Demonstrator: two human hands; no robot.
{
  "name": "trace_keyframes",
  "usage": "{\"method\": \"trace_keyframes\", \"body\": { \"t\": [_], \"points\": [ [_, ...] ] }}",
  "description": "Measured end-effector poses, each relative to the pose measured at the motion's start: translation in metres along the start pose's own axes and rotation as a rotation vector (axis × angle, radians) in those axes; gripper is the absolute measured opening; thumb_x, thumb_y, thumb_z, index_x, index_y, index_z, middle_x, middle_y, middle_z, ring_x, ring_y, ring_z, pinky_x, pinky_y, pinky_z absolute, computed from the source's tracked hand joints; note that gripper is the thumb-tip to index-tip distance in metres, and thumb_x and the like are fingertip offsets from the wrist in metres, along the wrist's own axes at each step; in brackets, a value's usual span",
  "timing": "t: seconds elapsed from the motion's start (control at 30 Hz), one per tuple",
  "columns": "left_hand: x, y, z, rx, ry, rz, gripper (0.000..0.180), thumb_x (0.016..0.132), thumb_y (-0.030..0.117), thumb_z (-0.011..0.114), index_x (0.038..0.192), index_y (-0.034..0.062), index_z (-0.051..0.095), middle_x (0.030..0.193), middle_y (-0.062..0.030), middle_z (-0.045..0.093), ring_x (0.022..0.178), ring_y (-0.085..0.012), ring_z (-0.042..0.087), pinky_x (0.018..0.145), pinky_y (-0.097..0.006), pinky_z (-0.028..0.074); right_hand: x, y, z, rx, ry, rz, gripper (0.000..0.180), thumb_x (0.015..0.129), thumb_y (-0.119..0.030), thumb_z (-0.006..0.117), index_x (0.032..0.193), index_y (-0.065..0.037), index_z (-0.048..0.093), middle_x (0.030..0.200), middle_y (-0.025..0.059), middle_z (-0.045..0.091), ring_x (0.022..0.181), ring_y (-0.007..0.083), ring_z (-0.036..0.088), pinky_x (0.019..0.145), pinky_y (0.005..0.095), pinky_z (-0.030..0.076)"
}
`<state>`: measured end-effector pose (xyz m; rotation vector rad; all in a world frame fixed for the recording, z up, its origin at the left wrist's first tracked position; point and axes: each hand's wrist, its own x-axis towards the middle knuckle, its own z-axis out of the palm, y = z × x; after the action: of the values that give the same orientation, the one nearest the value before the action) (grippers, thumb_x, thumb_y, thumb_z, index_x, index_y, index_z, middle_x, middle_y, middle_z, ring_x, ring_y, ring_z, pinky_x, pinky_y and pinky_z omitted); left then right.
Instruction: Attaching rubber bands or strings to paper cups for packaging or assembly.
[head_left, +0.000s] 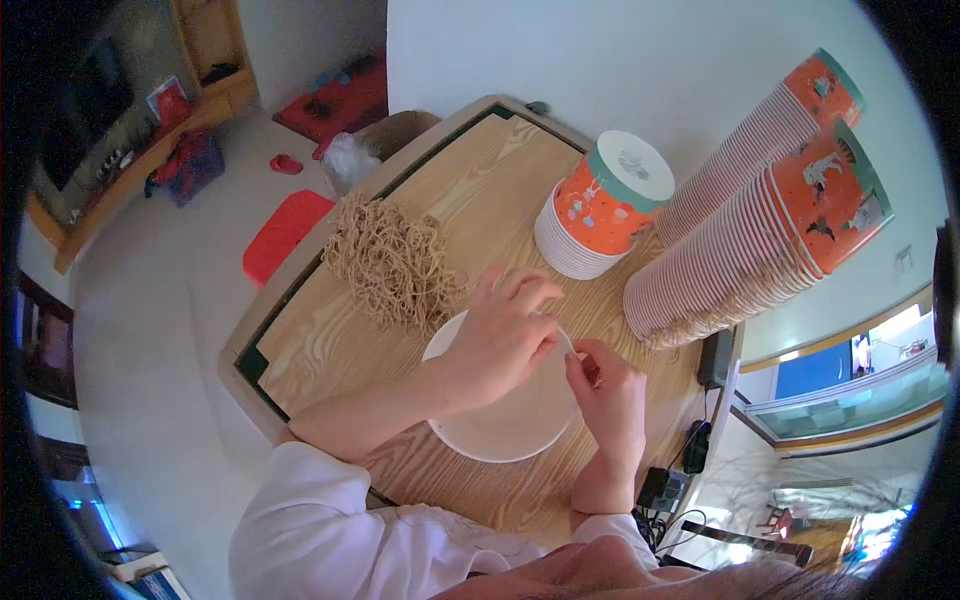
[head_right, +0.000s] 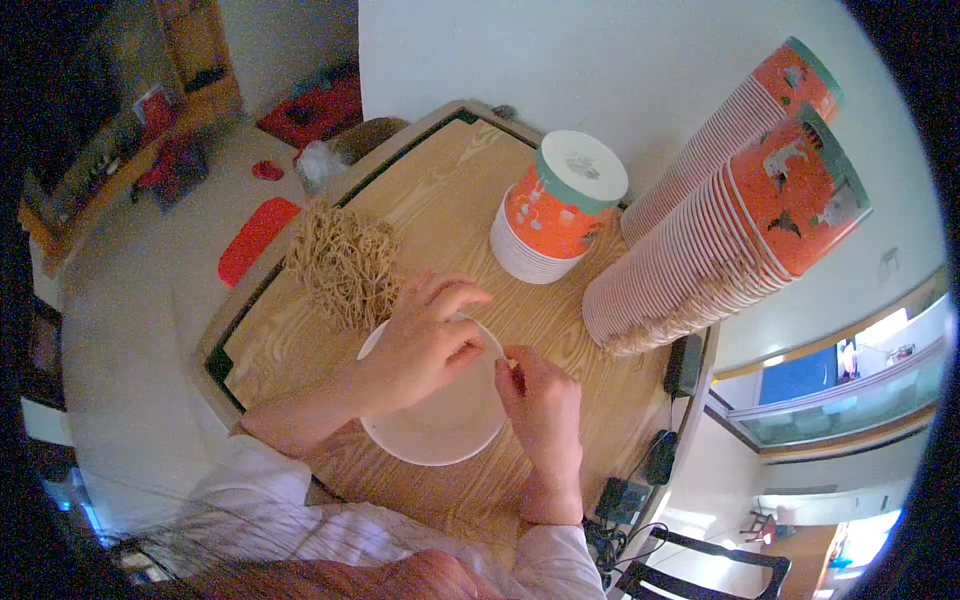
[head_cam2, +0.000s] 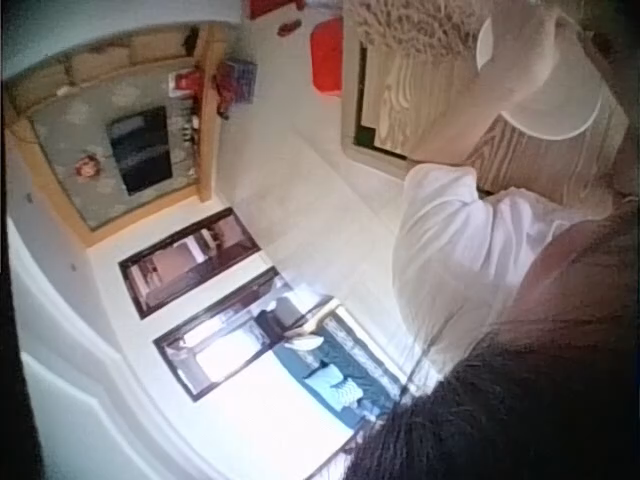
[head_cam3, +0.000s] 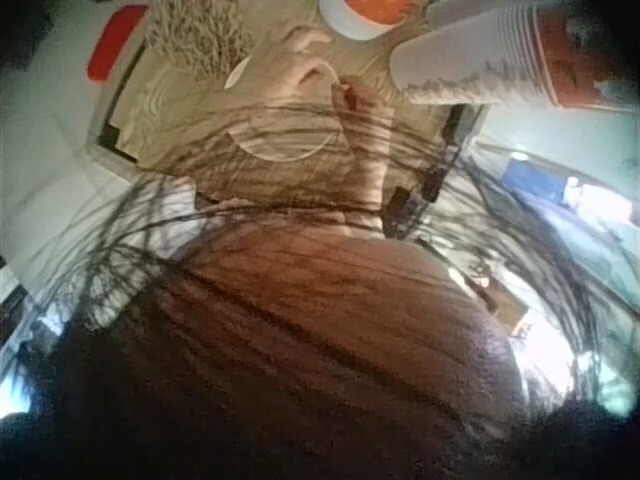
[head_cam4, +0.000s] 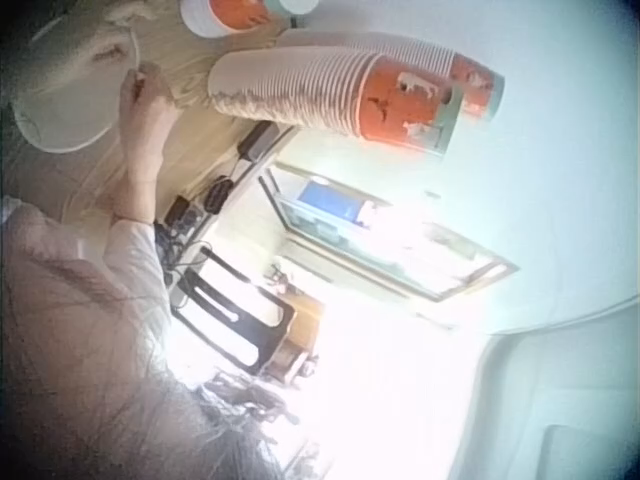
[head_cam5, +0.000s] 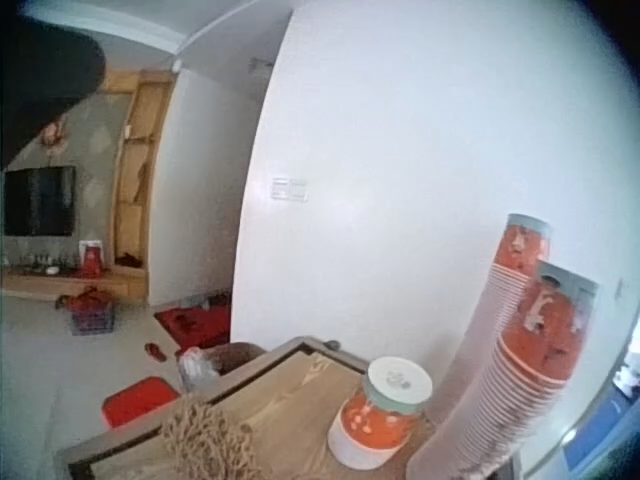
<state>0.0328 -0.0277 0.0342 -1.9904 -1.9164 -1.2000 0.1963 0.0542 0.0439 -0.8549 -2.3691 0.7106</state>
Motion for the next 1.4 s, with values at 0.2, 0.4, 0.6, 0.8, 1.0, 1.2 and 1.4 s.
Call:
{"method": "trace_keyframes", "body": {
  "t": [0.2,0.4,0.6,0.8,1.0,1.2,1.4],
  "points": [
    [-0.001,0.001,0.006,-0.012,-0.047,0.014,0.013,0.067,0.010,0.072,0.075,0.0088,0.061,0.114,-0.0071,0.052,0.118,-0.0285,0.044,0.100,-0.052,0.030,-0.001,0.001,-0.008,-0.029,-0.010,-0.012,0.014,0.081,-0.014,0.067,0.091,-0.005,0.064,0.063,0.0105,0.063,0.056,0.0223,0.062,0.053,0.0325,0.049],
    [-0.002,0.004,0.010,-0.018,-0.046,0.008,0.014,0.067,0.009,0.071,0.076,0.0084,0.060,0.111,-0.0071,0.052,0.118,-0.0272,0.044,0.101,-0.054,0.029,-0.002,0.000,-0.011,-0.022,0.000,-0.024,0.014,0.081,-0.014,0.067,0.091,-0.005,0.064,0.064,0.0108,0.063,0.057,0.0229,0.063,0.053,0.0338,0.049],
    [-0.002,0.005,0.013,-0.023,-0.012,0.036,0.016,0.066,0.008,0.071,0.076,0.0083,0.060,0.110,-0.0071,0.052,0.116,-0.0269,0.045,0.101,-0.054,0.029,-0.001,0.000,-0.012,-0.029,0.005,-0.039,0.014,0.080,-0.013,0.068,0.091,-0.005,0.064,0.065,0.0110,0.063,0.058,0.0234,0.064,0.053,0.0338,0.050],
    [-0.001,0.001,0.017,0.007,0.009,0.052,0.014,0.069,0.008,0.071,0.077,0.0082,0.060,0.102,-0.0053,0.054,0.104,-0.0255,0.051,0.099,-0.053,0.031,0.000,-0.001,-0.013,0.009,-0.004,-0.059,0.014,0.080,-0.009,0.068,0.092,-0.002,0.065,0.063,0.0089,0.062,0.055,0.0161,0.061,0.053,0.0276,0.049],
    [-0.005,0.001,0.012,0.021,0.083,0.211,0.018,0.067,0.013,0.072,0.080,0.0089,0.060,0.097,-0.0027,0.055,0.099,-0.0224,0.054,0.096,-0.051,0.035,0.007,0.007,-0.027,0.362,-0.148,0.054,0.022,0.087,-0.001,0.059,0.108,0.000,0.064,0.068,0.0041,0.061,0.063,0.0085,0.059,0.057,0.0232,0.048],
    [-0.008,0.011,0.008,0.107,0.204,0.315,0.020,0.065,0.013,0.072,0.081,0.0091,0.060,0.097,-0.0022,0.054,0.100,-0.0203,0.054,0.096,-0.050,0.038,0.009,0.022,-0.026,0.550,-0.279,0.039,0.028,0.088,0.000,0.058,0.116,-0.002,0.062,0.083,0.0047,0.065,0.073,0.0094,0.060,0.063,0.0245,0.050],
    [-0.009,0.012,0.006,0.097,0.230,0.372,0.016,0.067,0.012,0.069,0.082,0.0074,0.063,0.099,-0.0031,0.056,0.094,-0.0198,0.056,0.095,-0.049,0.039,0.010,0.022,-0.027,0.678,-0.296,0.008,0.027,0.087,-0.003,0.063,0.113,0.000,0.064,0.095,0.0090,0.067,0.083,0.0135,0.062,0.068,0.0259,0.051]
  ]
}}
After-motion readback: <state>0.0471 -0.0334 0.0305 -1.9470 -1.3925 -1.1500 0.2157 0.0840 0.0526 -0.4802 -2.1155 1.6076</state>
